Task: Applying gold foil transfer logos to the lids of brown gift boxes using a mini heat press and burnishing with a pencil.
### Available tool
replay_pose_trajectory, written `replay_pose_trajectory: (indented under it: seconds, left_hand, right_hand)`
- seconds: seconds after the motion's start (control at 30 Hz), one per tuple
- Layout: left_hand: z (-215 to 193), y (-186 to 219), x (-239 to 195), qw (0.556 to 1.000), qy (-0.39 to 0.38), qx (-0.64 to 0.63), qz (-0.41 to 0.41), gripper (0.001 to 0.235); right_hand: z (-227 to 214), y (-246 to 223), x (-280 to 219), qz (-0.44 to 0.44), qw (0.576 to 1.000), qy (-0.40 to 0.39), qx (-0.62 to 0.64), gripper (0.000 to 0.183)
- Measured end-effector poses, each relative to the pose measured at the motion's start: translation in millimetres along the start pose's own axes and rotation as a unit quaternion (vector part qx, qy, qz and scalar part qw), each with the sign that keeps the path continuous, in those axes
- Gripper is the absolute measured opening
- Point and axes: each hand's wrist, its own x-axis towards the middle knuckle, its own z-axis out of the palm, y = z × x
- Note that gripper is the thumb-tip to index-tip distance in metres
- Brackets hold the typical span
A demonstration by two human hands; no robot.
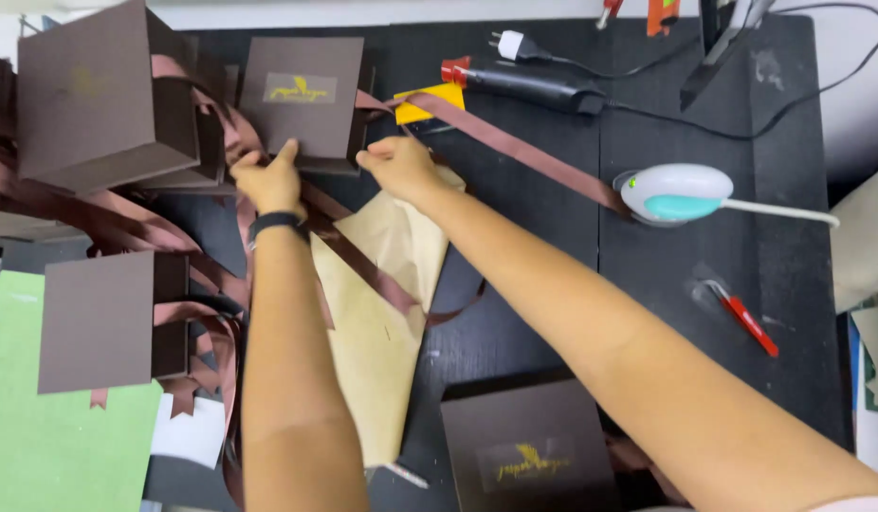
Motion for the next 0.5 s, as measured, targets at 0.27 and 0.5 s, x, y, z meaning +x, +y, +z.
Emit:
replay_pose_trajectory:
  seconds: [0.27, 0.5]
  left_hand:
    - [-19, -3, 29, 0.994, -0.081, -0.056, -0.044, 0.092]
    - [6, 30, -24, 0.978, 0.182, -0.095, -0.045, 0.042]
  right_hand:
    - [16, -13, 17, 0.018, 0.996, -0.07, -0.043, 0.075]
    - [3, -48, -3, 0.065, 0.996, -0.045, -0.048, 0.067]
